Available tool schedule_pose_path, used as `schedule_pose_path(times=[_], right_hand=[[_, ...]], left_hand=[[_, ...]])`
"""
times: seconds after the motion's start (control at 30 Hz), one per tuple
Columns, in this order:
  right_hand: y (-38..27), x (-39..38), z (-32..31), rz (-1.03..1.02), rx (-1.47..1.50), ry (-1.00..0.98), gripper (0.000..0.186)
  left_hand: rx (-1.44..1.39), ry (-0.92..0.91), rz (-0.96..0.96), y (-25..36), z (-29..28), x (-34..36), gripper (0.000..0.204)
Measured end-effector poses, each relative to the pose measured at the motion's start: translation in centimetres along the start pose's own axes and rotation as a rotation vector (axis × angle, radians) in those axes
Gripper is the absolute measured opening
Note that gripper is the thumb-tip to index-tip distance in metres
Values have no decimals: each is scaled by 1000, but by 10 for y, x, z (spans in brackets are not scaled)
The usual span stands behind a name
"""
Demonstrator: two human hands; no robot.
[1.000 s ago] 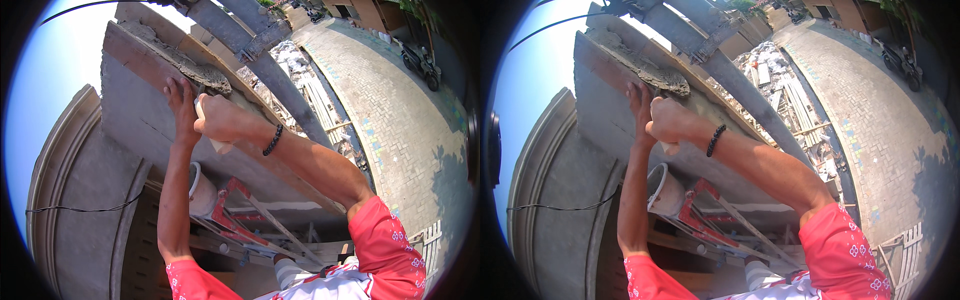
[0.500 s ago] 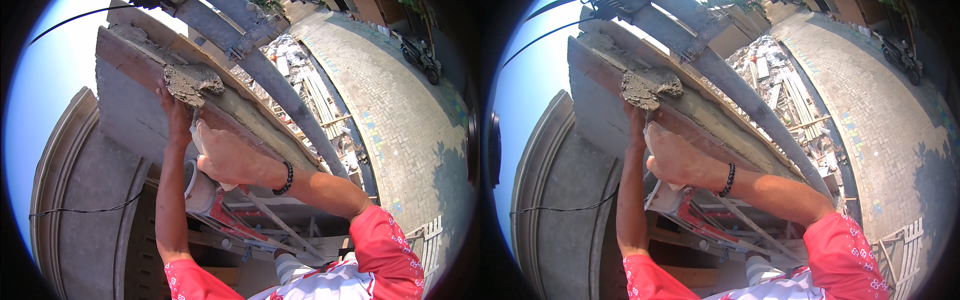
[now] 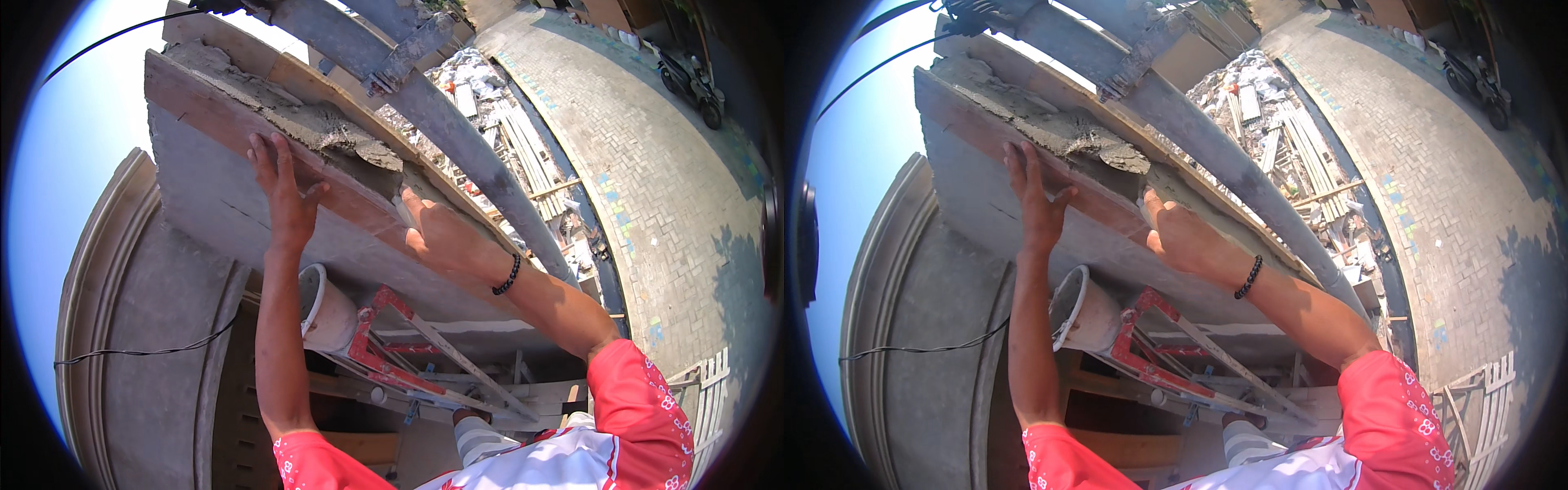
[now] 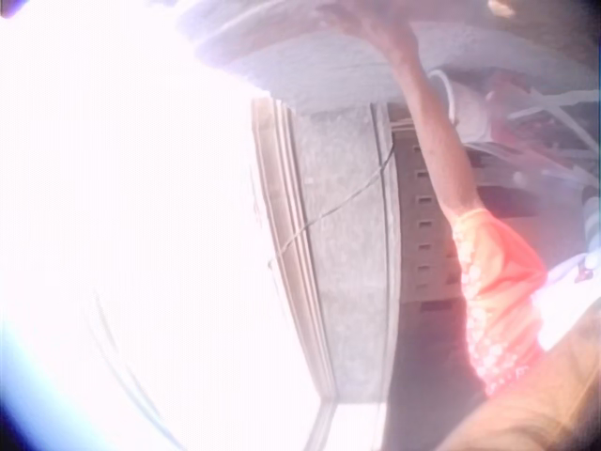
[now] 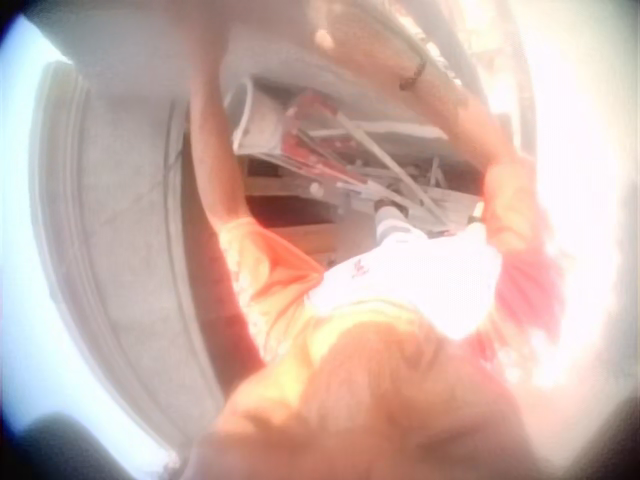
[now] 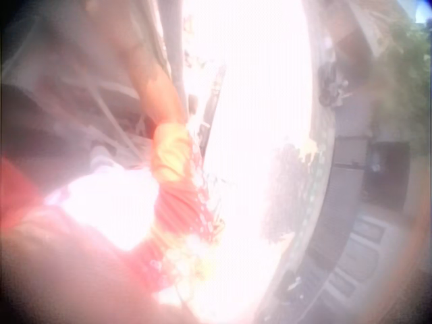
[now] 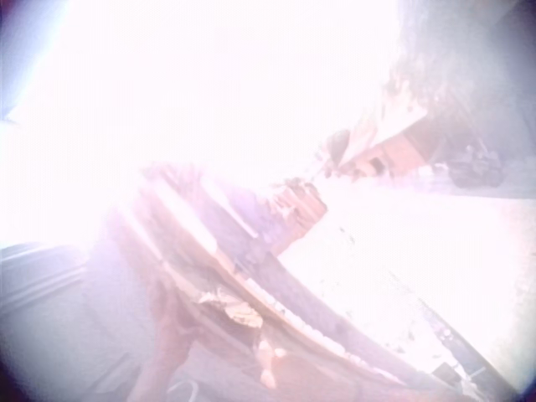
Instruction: The person scoops cement from a bucket with a trowel and applies it to a concrete beam, smoothing the surface repeatedly. The person works on a ladder outdoors, repeatedly refilling the trowel and spreading the cement along the beam.
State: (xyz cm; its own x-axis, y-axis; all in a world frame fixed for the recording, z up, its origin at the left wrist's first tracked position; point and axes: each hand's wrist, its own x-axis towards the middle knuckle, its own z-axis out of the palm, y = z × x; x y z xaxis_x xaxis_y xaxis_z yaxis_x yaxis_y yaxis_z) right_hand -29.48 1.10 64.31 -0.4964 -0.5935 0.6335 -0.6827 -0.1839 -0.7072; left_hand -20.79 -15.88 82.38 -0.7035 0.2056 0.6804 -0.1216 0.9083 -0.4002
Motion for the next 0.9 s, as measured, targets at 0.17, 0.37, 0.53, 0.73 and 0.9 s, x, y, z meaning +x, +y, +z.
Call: schedule_pose_path(times=[0.17, 0.37, 0.53, 0.73, 0.9], right_hand=[[-17, -13, -11, 80, -13, -236, 67], [-24, -41, 1, -38, -82, -155, 68], [-21, -71, 27, 64, 3, -175, 66], [-4, -131, 40, -11, 202, 115, 68], [-19, -68, 17, -11, 398, 253, 63]], left_hand=[[25, 3, 2, 2, -3, -2, 106], [42, 12, 11, 5, -4, 1, 106], [34, 10, 2, 1, -1, 0, 106], [13, -5, -24, 4, -5, -3, 108], [6, 17, 34, 0, -3, -2, 107]])
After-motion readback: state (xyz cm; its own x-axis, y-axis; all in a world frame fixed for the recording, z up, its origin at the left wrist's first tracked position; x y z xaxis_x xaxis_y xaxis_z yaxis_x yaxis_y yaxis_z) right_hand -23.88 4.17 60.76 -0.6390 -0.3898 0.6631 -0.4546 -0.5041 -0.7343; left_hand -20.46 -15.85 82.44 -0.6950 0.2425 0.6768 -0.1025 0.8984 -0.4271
